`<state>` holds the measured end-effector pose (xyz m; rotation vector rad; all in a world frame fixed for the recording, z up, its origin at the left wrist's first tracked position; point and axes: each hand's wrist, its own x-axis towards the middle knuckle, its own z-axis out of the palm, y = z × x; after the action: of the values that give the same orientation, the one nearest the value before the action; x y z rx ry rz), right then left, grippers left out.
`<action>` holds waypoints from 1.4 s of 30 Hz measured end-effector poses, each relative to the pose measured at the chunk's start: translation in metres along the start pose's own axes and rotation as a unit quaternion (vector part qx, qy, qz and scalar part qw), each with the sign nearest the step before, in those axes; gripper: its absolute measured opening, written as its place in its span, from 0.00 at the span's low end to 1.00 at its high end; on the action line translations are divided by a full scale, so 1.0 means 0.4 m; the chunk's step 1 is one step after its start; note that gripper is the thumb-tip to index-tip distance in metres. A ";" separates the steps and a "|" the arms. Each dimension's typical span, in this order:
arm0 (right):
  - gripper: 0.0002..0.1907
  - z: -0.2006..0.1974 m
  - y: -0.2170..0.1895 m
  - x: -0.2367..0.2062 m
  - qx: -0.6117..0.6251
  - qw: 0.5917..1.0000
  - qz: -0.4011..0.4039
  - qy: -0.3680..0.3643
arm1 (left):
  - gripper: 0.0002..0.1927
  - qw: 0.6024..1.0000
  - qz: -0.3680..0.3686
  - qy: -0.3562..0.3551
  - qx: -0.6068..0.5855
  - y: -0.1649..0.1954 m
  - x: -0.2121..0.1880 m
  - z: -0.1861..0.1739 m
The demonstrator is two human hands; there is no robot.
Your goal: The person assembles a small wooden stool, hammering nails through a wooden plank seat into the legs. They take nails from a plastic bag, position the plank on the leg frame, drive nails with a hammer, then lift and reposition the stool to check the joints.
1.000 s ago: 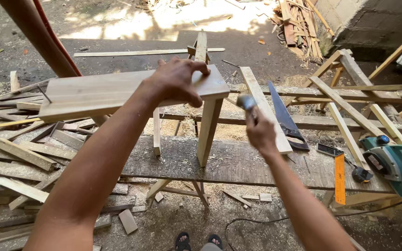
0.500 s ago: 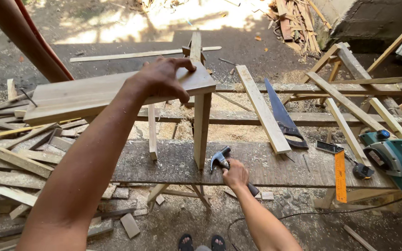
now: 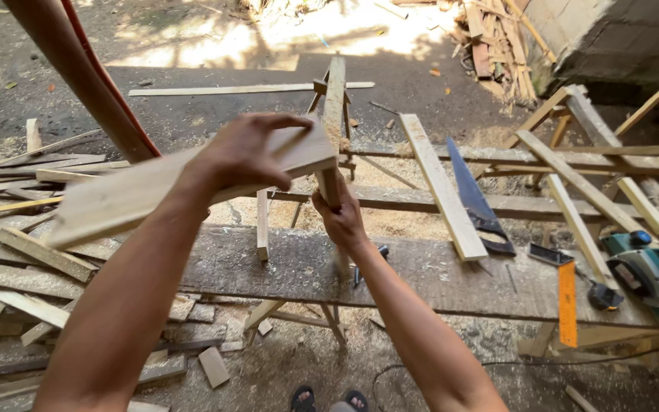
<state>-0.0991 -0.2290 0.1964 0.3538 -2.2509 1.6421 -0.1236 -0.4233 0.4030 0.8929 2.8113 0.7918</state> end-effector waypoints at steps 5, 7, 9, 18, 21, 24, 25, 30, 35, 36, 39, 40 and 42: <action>0.36 -0.014 -0.085 0.004 -0.104 0.992 -0.057 -0.048 | 0.61 0.995 -0.029 0.046 -0.085 -0.090 -0.140 -0.004; 0.33 -0.023 -0.135 0.012 -0.185 0.978 -0.051 -0.085 | 0.65 0.988 -0.034 0.069 -0.132 -0.126 -0.192 0.015; 0.34 -0.040 -0.183 0.017 -0.292 0.947 -0.078 -0.105 | 0.67 0.980 -0.042 0.092 -0.174 -0.158 -0.229 0.060; 0.33 -0.097 -0.323 0.003 -0.450 0.878 -0.085 -0.139 | 0.60 0.914 0.055 0.231 -0.329 -0.238 -0.264 0.292; 0.33 -0.118 -0.351 -0.008 -0.490 0.851 -0.136 -0.132 | 0.60 0.883 0.062 0.255 -0.389 -0.213 -0.238 0.342; 0.34 -0.136 -0.369 -0.019 -0.525 0.832 -0.102 -0.143 | 0.59 0.849 0.105 0.264 -0.446 -0.198 -0.217 0.363; 0.33 -0.141 -0.373 -0.023 -0.527 0.832 -0.093 -0.145 | 0.59 0.836 0.109 0.257 -0.472 -0.192 -0.210 0.370; 0.34 -0.157 -0.389 -0.035 -0.541 0.826 -0.058 -0.147 | 0.59 0.821 0.109 0.250 -0.501 -0.179 -0.186 0.380; 0.39 -0.164 -0.402 -0.041 -0.541 0.828 -0.027 -0.145 | 0.63 0.822 0.128 0.247 -0.497 -0.178 -0.174 0.389; 0.40 -0.164 -0.404 -0.042 -0.542 0.827 -0.032 -0.146 | 0.64 0.823 0.122 0.247 -0.497 -0.181 -0.172 0.390; 0.40 -0.154 -0.415 -0.041 -0.549 0.820 -0.029 -0.157 | 0.67 0.817 0.110 0.249 -0.509 -0.195 -0.163 0.387; 0.40 -0.148 -0.420 -0.040 -0.557 0.814 -0.013 -0.166 | 0.68 0.808 0.110 0.249 -0.522 -0.203 -0.159 0.385; 0.39 -0.136 -0.430 -0.034 -0.564 0.806 0.017 -0.179 | 0.68 0.786 0.122 0.250 -0.552 -0.220 -0.151 0.383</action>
<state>-0.0133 -0.2297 0.3558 0.2926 -3.0224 -0.0012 -0.0837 -0.4493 0.2227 0.8308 1.8215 2.5899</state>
